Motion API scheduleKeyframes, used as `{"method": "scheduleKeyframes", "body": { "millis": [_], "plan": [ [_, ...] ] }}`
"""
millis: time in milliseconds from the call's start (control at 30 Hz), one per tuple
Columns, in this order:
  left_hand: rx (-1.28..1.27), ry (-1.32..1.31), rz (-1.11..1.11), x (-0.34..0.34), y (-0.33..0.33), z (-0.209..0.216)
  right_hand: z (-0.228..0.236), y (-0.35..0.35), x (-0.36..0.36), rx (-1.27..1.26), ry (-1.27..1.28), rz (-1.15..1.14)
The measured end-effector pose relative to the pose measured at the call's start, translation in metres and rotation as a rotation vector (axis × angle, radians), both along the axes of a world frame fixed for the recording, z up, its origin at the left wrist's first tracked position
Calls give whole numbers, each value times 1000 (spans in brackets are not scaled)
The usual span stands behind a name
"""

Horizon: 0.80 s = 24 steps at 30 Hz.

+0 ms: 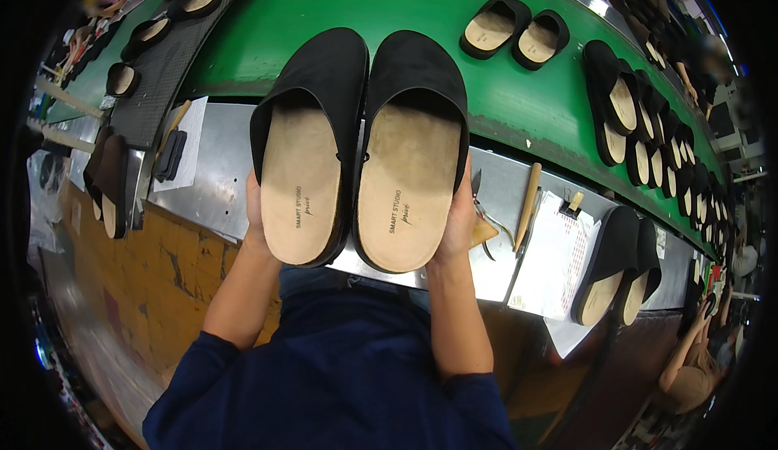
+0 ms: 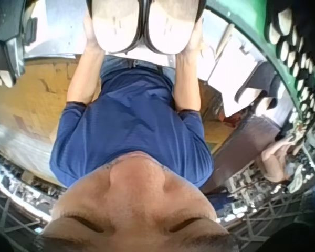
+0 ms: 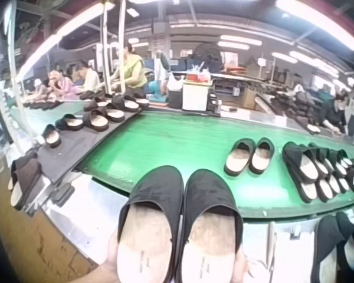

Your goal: The person picks up pairs of black and brown slippers from a green conveyor belt, wipes the uppers with a small wooden block, and places them back on the belt. The person repeats this process for multiple pairs, handling them one at a time.

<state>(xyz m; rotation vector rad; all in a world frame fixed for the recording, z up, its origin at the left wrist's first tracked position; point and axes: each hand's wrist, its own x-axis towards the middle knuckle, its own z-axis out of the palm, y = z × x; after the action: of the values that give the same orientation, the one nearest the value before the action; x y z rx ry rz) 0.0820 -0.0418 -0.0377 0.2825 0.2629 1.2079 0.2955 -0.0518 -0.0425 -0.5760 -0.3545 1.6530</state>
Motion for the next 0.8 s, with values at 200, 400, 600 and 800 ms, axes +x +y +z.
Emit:
{"method": "scheduleKeyframes", "body": {
  "millis": [200, 400, 600, 800],
  "plan": [
    [-44, 46, 39, 2, 0, 1, 3, 1, -1, -42, -77, -70],
    [-58, 54, 53, 4, 3, 2, -2, 6, 0, -76, -80, -77],
    [-74, 39, 37, 5, 6, 1, -19, 7, 7, -77, -14, -3],
    [-119, 39, 52, 6, 9, 2, -26, 11, 8, -133, -21, -24]
  ]
}}
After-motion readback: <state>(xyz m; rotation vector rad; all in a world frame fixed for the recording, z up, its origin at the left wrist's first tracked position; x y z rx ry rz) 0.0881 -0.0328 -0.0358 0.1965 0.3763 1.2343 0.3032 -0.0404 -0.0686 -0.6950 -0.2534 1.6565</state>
